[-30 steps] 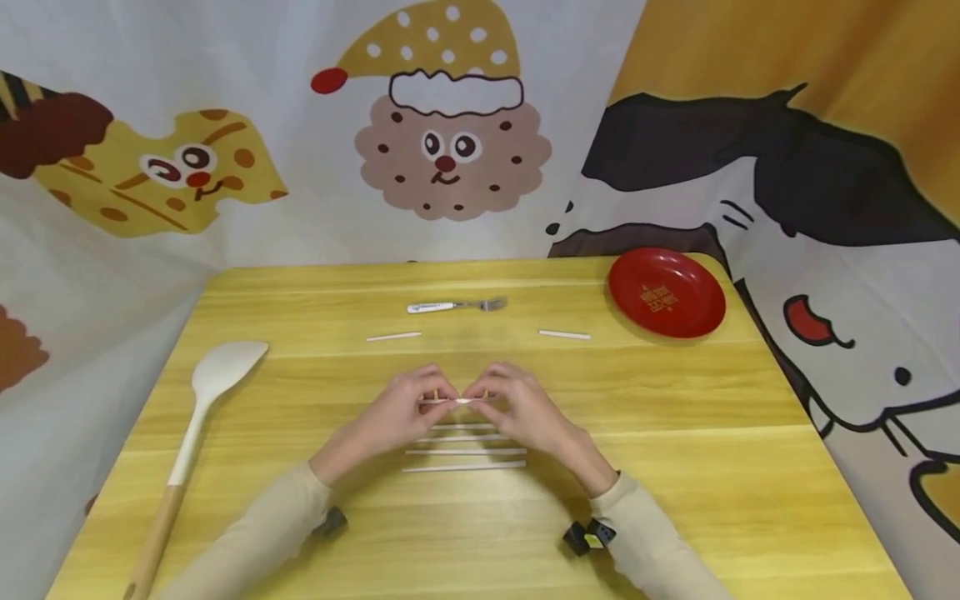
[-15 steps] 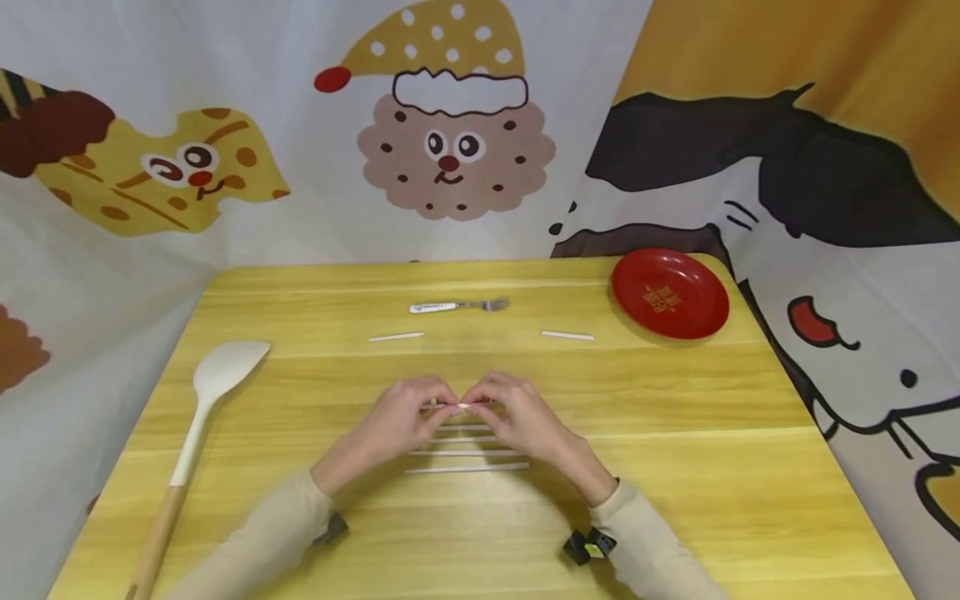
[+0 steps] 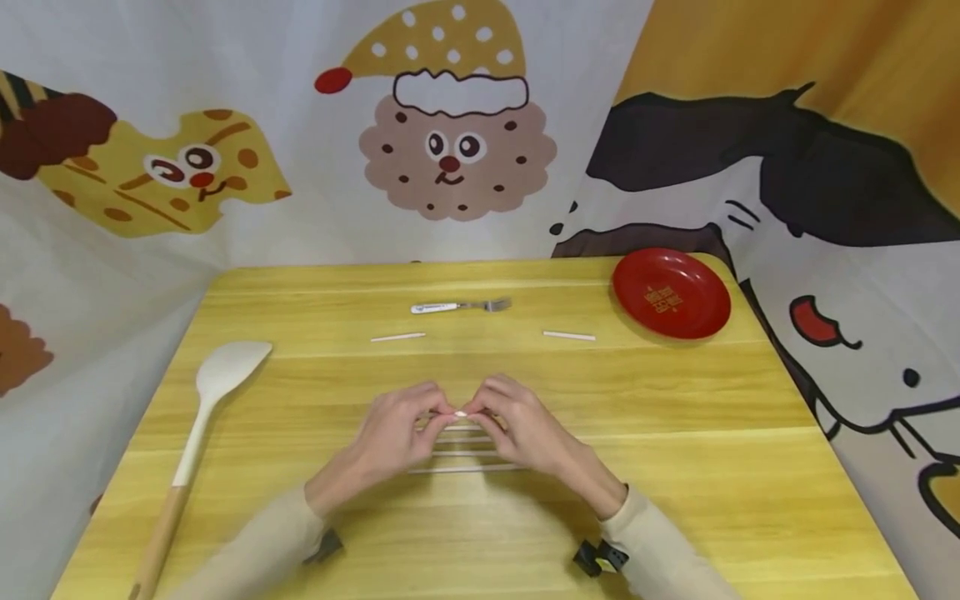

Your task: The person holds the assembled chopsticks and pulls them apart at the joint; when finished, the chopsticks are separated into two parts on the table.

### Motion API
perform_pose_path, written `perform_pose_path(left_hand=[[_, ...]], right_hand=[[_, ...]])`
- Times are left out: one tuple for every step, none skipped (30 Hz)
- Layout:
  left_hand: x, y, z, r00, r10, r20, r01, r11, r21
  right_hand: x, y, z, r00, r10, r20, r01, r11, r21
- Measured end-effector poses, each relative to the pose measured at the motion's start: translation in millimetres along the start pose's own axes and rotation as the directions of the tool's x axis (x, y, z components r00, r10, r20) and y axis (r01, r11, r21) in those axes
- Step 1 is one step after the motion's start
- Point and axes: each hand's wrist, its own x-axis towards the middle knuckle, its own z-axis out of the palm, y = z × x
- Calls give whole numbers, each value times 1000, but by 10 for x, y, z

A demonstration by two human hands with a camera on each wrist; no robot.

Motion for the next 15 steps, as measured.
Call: perform_pose_path(left_hand=[[2,17,-7,1000,18,-18,-18,1000,8],[4,35,-13,999,39,-38,-39,999,16],[9,57,-22,996,64,-59,-63,998,20],[18,85,-36,993,92,-80,-90,996,25],[25,111,-50,987,122,-102,-120,992,28],[34,140,-66,980,154,-122,-151,988,33],[41,168,-82,973,185,-140,-181,983,40],[50,198,-100,964,213,-156,-208,977,49],[58,228,-117,957,237,-170,-231,971,57],[63,251,-131,948,260,-182,-251,965,74],[66,269,-138,941,279,-193,-266,960,89],[74,283,-143,933,296,-204,-279,954,106],[81,290,-141,926,310,-217,-290,949,120],[91,293,-140,917,326,-228,-303,944,131],[92,294,-136,910,341,-237,-316,938,139]], right_hand=[[2,-19,-21,1000,-13,-5,13,1000,-1],[5,-43,-48,1000,-24,-9,24,1000,-3],[10,-73,-81,999,-34,-14,34,999,-6],[17,-107,-117,999,-47,-20,47,999,-6],[23,-139,-155,998,-65,-28,65,998,-8],[33,-177,-198,996,-85,-36,85,996,-11],[45,-214,-239,993,-109,-45,108,994,-13],[57,-252,-277,991,-125,-51,125,992,-17],[68,-285,-309,987,-147,-60,146,989,-16],[78,-316,-336,984,-163,-66,163,987,-15],[85,-342,-358,982,-176,-73,175,984,-21],[96,-362,-377,979,-188,-80,186,982,-27],[101,-376,-390,977,-195,-84,193,981,-32],[104,-381,-400,976,-202,-85,200,979,-39],[96,-379,-404,974,-208,-85,205,978,-43]])
